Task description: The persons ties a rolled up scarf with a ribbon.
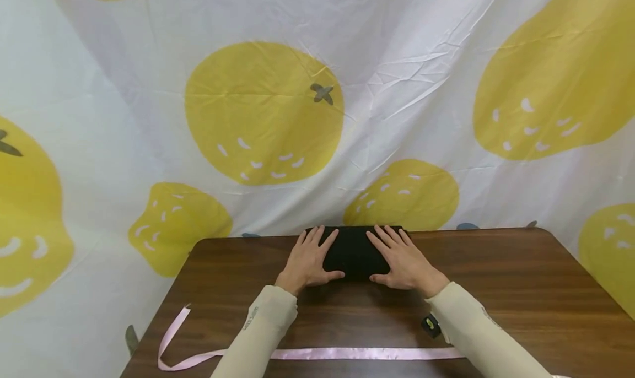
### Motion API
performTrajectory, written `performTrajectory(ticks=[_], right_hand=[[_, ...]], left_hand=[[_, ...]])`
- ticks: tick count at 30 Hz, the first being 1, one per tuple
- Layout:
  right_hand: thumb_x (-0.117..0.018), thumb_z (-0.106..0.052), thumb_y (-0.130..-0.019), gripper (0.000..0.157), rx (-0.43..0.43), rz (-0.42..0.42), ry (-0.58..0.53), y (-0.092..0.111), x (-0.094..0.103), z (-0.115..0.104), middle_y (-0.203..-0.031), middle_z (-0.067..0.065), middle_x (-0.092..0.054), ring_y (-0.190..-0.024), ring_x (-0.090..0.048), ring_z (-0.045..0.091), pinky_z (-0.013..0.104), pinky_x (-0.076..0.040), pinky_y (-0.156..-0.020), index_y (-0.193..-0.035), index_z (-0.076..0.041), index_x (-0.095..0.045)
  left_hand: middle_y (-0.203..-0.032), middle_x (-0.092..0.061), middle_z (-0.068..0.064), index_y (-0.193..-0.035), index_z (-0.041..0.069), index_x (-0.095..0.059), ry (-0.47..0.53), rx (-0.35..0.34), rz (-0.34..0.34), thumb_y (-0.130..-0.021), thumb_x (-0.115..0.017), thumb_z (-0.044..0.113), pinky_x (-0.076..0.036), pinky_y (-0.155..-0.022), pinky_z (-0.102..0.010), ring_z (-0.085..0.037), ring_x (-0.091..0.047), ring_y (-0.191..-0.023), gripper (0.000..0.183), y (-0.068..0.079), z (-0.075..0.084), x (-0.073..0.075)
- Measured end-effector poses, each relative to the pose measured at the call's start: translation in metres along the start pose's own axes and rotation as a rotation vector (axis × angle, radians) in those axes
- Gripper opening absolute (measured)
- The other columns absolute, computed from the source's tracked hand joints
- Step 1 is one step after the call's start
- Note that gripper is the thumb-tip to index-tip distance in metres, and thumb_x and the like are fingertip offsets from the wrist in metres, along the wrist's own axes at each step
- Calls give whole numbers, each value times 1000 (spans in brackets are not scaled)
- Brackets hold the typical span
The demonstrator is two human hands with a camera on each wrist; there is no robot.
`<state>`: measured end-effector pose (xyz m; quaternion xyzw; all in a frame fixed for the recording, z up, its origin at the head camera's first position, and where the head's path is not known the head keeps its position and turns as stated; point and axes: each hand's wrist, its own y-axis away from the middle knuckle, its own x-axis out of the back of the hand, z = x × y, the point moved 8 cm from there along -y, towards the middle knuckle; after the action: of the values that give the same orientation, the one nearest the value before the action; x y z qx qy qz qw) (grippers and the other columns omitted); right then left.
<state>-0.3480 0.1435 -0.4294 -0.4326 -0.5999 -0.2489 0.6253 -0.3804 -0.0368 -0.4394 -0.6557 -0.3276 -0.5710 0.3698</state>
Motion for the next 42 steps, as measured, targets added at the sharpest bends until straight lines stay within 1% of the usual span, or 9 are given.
performTrajectory(ticks=[4, 12, 20, 23, 27, 31, 37, 40, 42], right_hand=[[-79, -49, -79, 99, -17, -5, 8, -3, -4, 0, -159, 21, -29, -145, -27, 44, 63, -19, -115, -154, -7, -31], [-84, -57, -68, 115, -36, -21, -20, -8, -17, 6, -160, 18, -28, -146, -24, 43, 64, -14, -116, -156, -10, -27], [-90, -58, -55, 132, -51, -49, -39, -12, -27, 11, -162, 15, -23, -147, -16, 47, 68, -8, -114, -158, -12, -21], [-92, -57, -52, 137, -42, -67, -30, -13, -32, 13, -163, 16, -22, -146, -18, 48, 67, -11, -114, -158, -12, -19], [-92, -55, -52, 139, -28, -110, -21, -15, -36, 17, -163, 17, -18, -146, -19, 48, 66, -16, -114, -159, -11, -14], [-93, -51, -54, 139, -18, -140, -36, -16, -37, 25, -164, 17, -17, -146, -20, 47, 65, -19, -114, -159, -10, -12], [-95, -46, -53, 138, -7, -125, -90, -19, -37, 38, -162, 23, -17, -144, -26, 46, 63, -28, -111, -158, -8, -13], [-94, -42, -55, 136, -20, -124, -128, -21, -38, 43, -160, 27, -17, -142, -30, 46, 61, -33, -108, -158, -6, -13], [-94, -39, -58, 132, -34, -129, -147, -22, -39, 46, -159, 29, -18, -141, -32, 46, 60, -36, -107, -157, -4, -13]], left_hand=[[-161, -25, -16, -160, 25, -13, -22, -5, 6, -78, -62, 76, -19, -120, -49, -30, -25, -148, 108, -2, 3, -4], [-163, -20, -17, -160, 27, -4, -59, 23, -42, -67, -69, 80, -17, -120, -51, -30, -21, -150, 125, -5, 1, -16], [-161, -24, -18, -160, 26, -2, -118, 19, -25, -56, -76, 80, -20, -120, -51, -32, -25, -148, 139, -7, -1, -21], [-160, -26, -17, -160, 26, -2, -135, 17, -16, -54, -77, 80, -22, -119, -51, -32, -28, -147, 141, -8, -1, -22], [-158, -31, -16, -160, 27, -4, -146, 13, -6, -52, -77, 80, -26, -118, -50, -32, -33, -144, 141, -10, -2, -23], [-156, -34, -15, -160, 27, -7, -121, 4, 14, -51, -80, 77, -28, -117, -50, -32, -37, -142, 140, -14, -2, -24], [-153, -40, -15, -160, 27, -11, -94, -2, 44, -51, -82, 74, -31, -115, -49, -31, -42, -138, 137, -21, -3, -23], [-151, -42, -15, -159, 26, -14, -95, -5, 52, -53, -83, 71, -33, -114, -49, -31, -45, -136, 134, -22, -4, -22], [-150, -43, -15, -159, 26, -14, -95, -7, 49, -57, -84, 68, -34, -114, -48, -31, -45, -135, 131, -23, -4, -22]])
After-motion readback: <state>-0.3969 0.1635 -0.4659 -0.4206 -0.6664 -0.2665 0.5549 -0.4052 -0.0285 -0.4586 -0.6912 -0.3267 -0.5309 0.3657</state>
